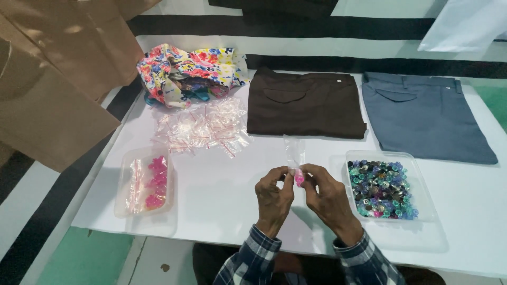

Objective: Picking up small pink buttons from a container and placing them into small plastic bags for packaging.

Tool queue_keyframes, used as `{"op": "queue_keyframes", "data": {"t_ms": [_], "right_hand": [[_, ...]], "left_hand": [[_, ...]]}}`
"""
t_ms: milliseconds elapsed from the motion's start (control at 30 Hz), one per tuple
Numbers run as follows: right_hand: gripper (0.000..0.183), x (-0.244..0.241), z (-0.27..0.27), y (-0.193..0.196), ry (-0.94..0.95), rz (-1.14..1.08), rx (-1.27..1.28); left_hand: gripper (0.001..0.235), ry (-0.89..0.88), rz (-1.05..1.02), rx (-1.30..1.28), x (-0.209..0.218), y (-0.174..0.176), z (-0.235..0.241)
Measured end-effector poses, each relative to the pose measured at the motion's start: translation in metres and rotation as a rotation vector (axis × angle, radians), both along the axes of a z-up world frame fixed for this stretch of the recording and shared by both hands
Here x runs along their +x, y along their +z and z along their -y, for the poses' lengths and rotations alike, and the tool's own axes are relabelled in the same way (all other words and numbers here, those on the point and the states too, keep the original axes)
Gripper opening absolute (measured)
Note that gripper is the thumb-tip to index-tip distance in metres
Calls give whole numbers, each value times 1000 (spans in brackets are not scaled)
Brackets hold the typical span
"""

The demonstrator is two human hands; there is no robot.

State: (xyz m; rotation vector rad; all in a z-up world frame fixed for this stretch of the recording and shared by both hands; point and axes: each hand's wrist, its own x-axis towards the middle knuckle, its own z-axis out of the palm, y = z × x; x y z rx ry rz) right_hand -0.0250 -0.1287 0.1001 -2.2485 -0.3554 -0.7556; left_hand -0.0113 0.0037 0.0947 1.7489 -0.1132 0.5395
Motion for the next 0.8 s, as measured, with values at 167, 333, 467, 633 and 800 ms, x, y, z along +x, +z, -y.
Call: {"op": "queue_keyframes", "data": {"t_ms": [167, 333, 467, 633, 800], "right_hand": [[34, 1, 16, 36, 138, 31, -444], [29, 15, 34, 38, 170, 43, -596], [23, 11, 35, 63, 286, -143, -479], [22, 1, 40, 82, 366, -280, -397], [21, -1, 52, 73, 394, -220, -477]], "left_hand": [[6, -108, -56, 168, 11, 1, -16], [12, -370, -203, 284, 16, 22, -31], [22, -356, 50, 328, 8, 43, -35], [20, -543, 152, 442, 2, 55, -47], [25, -716, 55, 964, 2, 91, -49]]}}
